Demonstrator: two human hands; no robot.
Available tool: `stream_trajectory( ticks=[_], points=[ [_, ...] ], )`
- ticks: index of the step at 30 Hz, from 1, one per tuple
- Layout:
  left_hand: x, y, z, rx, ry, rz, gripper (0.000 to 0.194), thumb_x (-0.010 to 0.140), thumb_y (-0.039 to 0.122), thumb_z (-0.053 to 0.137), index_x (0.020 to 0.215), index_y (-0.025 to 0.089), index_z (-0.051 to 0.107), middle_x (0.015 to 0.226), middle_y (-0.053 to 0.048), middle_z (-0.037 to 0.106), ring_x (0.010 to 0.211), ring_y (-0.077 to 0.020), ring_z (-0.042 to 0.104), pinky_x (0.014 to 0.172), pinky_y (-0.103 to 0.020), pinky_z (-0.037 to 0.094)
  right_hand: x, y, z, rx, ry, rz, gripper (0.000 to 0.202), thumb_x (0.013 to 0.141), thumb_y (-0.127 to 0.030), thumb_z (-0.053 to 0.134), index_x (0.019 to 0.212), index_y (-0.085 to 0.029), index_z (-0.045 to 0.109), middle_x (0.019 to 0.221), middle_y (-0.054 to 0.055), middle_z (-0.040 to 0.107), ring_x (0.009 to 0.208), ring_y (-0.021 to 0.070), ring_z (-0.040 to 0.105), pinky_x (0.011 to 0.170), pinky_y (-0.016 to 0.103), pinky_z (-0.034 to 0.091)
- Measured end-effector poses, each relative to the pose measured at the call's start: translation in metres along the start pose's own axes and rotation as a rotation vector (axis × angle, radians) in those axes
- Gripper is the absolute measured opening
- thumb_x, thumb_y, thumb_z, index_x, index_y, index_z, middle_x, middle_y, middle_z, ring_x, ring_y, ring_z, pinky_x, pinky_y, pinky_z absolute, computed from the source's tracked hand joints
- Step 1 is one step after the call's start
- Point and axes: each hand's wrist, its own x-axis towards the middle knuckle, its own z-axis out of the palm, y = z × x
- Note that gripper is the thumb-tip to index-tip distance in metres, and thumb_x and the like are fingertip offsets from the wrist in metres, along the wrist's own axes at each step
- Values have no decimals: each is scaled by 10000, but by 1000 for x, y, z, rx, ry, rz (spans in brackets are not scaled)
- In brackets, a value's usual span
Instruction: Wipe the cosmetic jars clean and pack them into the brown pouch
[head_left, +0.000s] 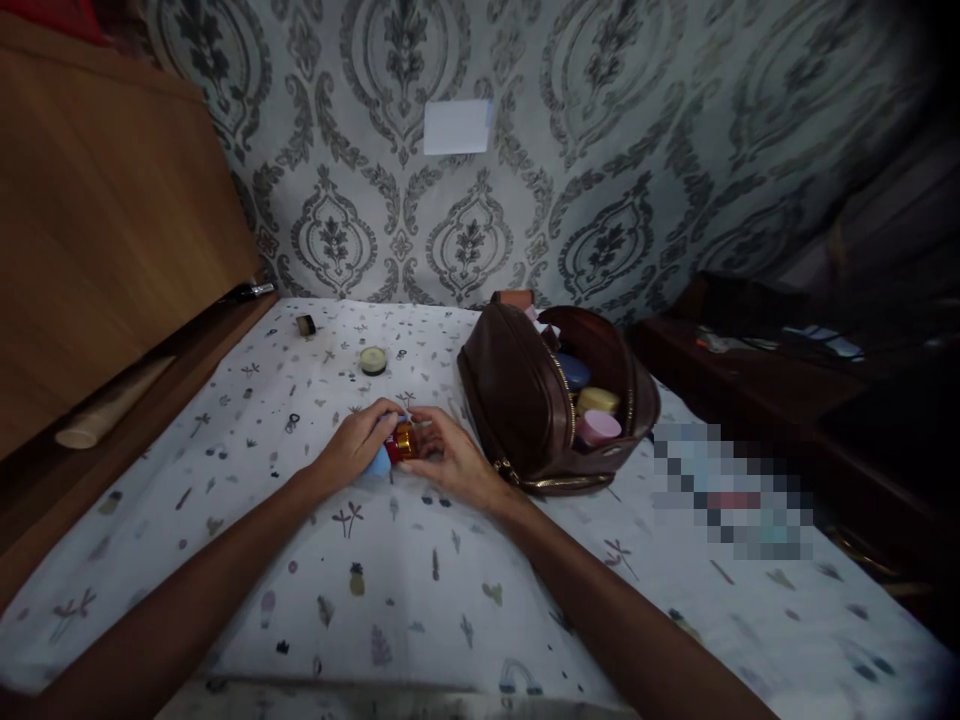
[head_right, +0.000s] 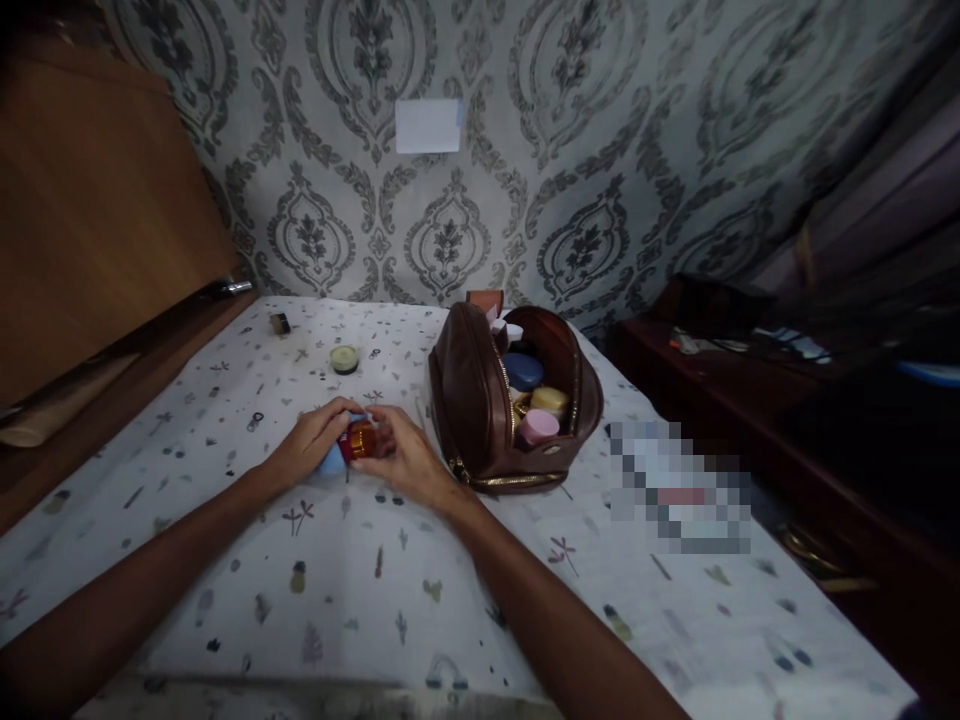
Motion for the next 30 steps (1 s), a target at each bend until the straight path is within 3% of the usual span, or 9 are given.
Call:
stream_trajectory(
  ticks=[4,7,10,14,18,22,26,30],
  points=[
    [-2,3,4,53,30,29,369,982,479,366,1036,207,610,937,-35,693,859,-201,641,826,-315,471,1,4,1,-18,-11,67,576,720,-456,843,1182,-184,631,1011,56,677,901,192,647,750,317,548],
    [-1,2,3,44,26,2,375,976,481,357,1010,205,609,864,-20,677,795,-194,635,782,-308,468,1,3,1,13,-34,50,584,721,-462,846,1188,-184,633,1018,54,695,893,191,664,765,323,561],
    [1,2,0,10,8,-39,417,978,518,338,955,202,609,792,-3,651,741,-183,612,745,-301,459,-2,0,2,-16,-23,-71,546,782,-454,808,1226,-203,615,1134,77,670,979,208,673,829,349,585],
    [4,-1,-3,-111,-23,-74,501,970,597,340,882,190,619,839,-23,666,844,-203,618,808,-313,468,-7,-8,2,-294,-29,-300,443,907,-329,695,1323,-251,561,1256,102,627,1178,250,619,1001,440,545],
    [7,-6,-2,-334,-85,-146,544,940,660,386,892,181,640,901,-39,690,903,-218,631,859,-327,487,-10,-17,2,-471,-40,-383,458,937,-237,633,1379,-283,520,1337,119,587,1250,264,575,1049,475,517],
    [8,-5,2,-372,-24,-157,523,921,658,428,878,180,639,867,-35,681,881,-217,621,828,-322,493,-11,-21,5,-442,-19,-253,477,897,-205,668,1346,-272,521,1359,110,561,1263,257,570,1040,459,515],
    [3,5,5,-221,65,-110,433,965,561,400,893,189,610,814,-13,645,822,-192,607,798,-305,464,-9,-21,8,-278,-12,25,635,797,-295,795,1348,-232,487,1096,56,671,985,231,670,878,405,563],
    [-1,15,5,-39,105,-15,360,977,492,396,888,197,583,783,-2,632,756,-175,591,756,-296,438,-7,-17,12,-143,27,90,525,781,-338,804,1237,-206,580,987,29,695,879,192,657,817,342,543]
  ],
)
